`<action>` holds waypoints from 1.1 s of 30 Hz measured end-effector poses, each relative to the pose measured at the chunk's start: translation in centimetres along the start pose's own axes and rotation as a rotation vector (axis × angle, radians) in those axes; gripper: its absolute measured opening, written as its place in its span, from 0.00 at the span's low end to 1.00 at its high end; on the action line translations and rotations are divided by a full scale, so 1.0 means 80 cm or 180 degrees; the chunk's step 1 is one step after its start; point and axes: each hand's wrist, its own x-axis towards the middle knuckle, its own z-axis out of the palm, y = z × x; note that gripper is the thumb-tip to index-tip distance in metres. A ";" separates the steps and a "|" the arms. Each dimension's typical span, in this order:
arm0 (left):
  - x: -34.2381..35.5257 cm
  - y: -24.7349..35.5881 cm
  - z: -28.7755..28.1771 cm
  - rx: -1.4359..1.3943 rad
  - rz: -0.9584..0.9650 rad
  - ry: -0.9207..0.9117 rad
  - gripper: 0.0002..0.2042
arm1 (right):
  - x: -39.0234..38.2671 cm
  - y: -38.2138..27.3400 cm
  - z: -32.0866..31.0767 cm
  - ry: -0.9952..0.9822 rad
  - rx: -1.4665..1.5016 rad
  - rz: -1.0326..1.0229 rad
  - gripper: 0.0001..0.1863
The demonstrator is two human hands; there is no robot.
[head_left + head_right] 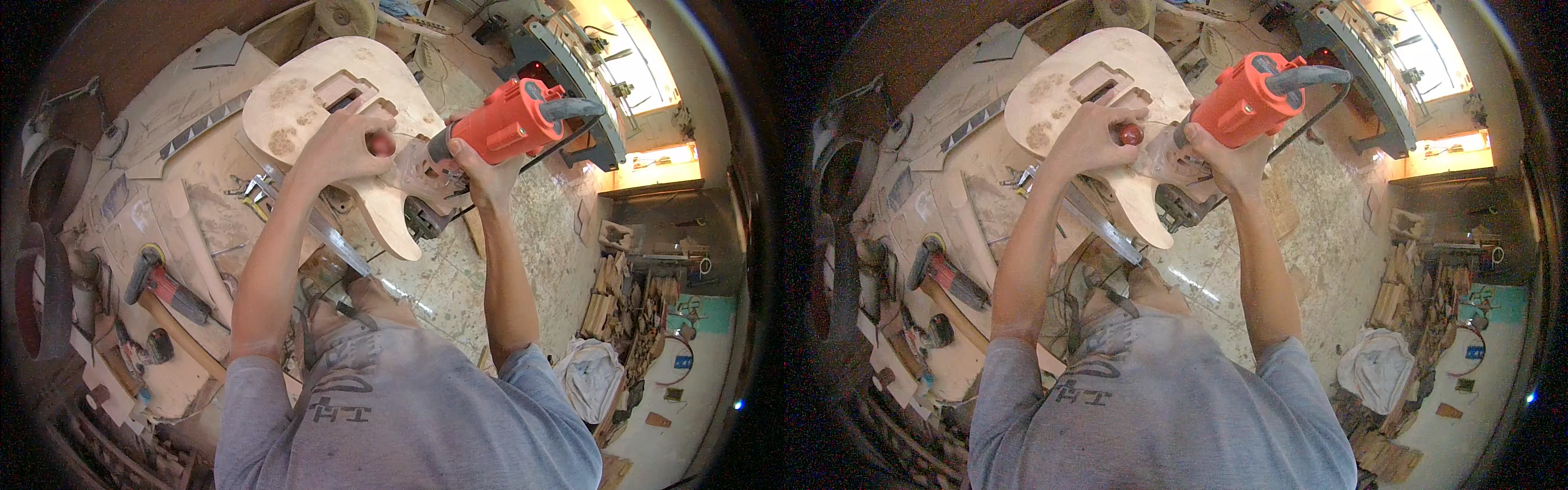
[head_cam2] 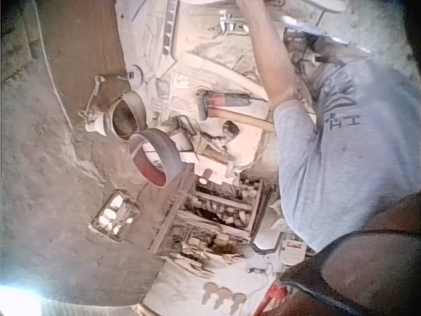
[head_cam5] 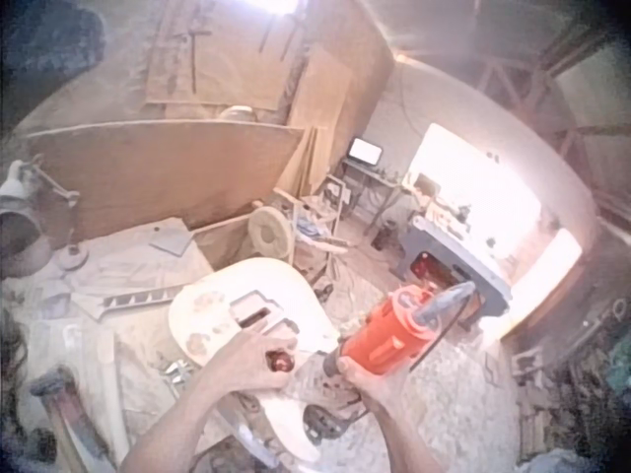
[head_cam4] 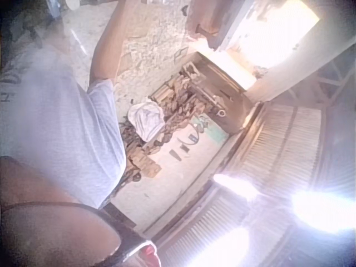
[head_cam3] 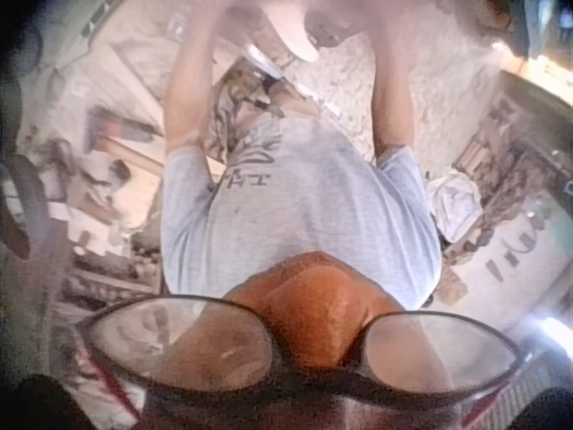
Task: The person uses a handheld router to carve out the cavity for a guitar's electronics and then holds the neck against the body to check the fit.
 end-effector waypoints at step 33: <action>-0.002 -0.011 0.000 -0.0073 0.0369 0.0081 0.20 | -0.005 -0.003 0.011 0.0101 -0.0122 -0.0146 0.41</action>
